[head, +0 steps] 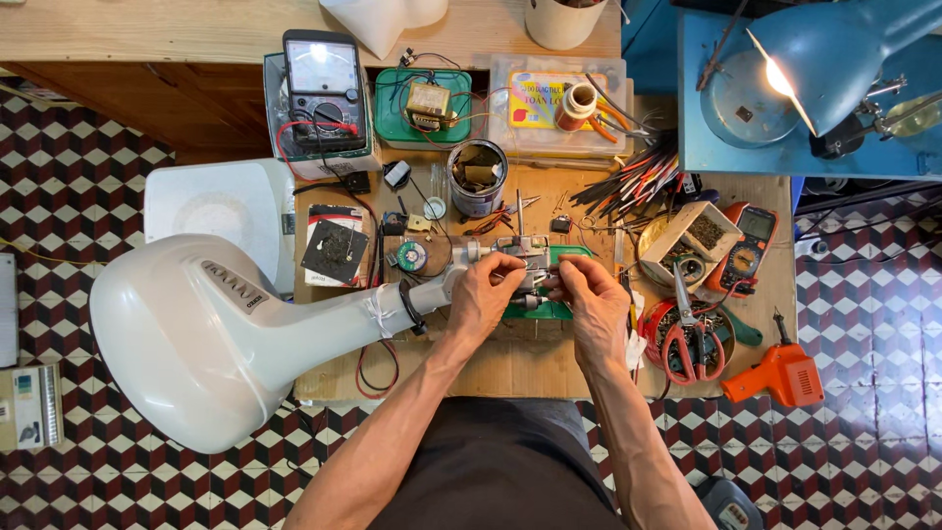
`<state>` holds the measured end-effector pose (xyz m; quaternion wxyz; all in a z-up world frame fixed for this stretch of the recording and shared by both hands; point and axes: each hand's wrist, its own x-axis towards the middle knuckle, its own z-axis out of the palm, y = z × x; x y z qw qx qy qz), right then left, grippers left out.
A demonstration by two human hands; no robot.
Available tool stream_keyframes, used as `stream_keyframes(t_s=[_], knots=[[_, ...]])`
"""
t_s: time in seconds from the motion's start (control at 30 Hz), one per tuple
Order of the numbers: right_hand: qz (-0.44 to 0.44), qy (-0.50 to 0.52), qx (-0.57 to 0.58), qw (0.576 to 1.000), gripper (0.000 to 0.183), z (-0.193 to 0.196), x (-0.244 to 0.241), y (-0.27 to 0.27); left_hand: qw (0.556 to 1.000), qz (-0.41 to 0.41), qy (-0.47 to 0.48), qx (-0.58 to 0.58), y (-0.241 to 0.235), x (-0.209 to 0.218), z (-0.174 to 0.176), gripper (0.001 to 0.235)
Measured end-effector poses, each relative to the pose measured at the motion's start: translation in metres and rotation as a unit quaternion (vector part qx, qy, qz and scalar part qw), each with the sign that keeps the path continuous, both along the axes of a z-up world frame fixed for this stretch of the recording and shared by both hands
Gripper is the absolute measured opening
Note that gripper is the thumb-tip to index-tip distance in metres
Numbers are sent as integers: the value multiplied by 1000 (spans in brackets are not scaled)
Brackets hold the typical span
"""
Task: The person works on a small motor assembly at a cluttered workbench. They use a heat gun to apply heat to the motor, then manipulate wires and components with their hands and pliers. The person repeatedly heats and adjusts the motor throughout the clip.
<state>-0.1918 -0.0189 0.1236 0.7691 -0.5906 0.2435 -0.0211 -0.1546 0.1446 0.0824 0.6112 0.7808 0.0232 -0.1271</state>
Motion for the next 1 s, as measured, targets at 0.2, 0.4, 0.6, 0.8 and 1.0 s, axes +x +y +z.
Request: stream_keyframes(t_s=[0.2,0.4,0.6,0.8,1.0], knots=[[-34,30,34,998,22,-6,12,-4,998,-46,37,11,-2,0,18,21],[-24,54,71,996,21,-2,5,-3,998,-59,-20,26,-4,-2,22,18],[-45,47,80,995,24,-7,1,-3,998,-56,-17,7,-5,-4,11,19],[-80,48,53,994,25,-15,-4,-12,997,-23,44,-53,6,0,-8,24],[-76,49,42,995,26,-27,-13,-12,980,-4,142,-138,16,6,-17,28]])
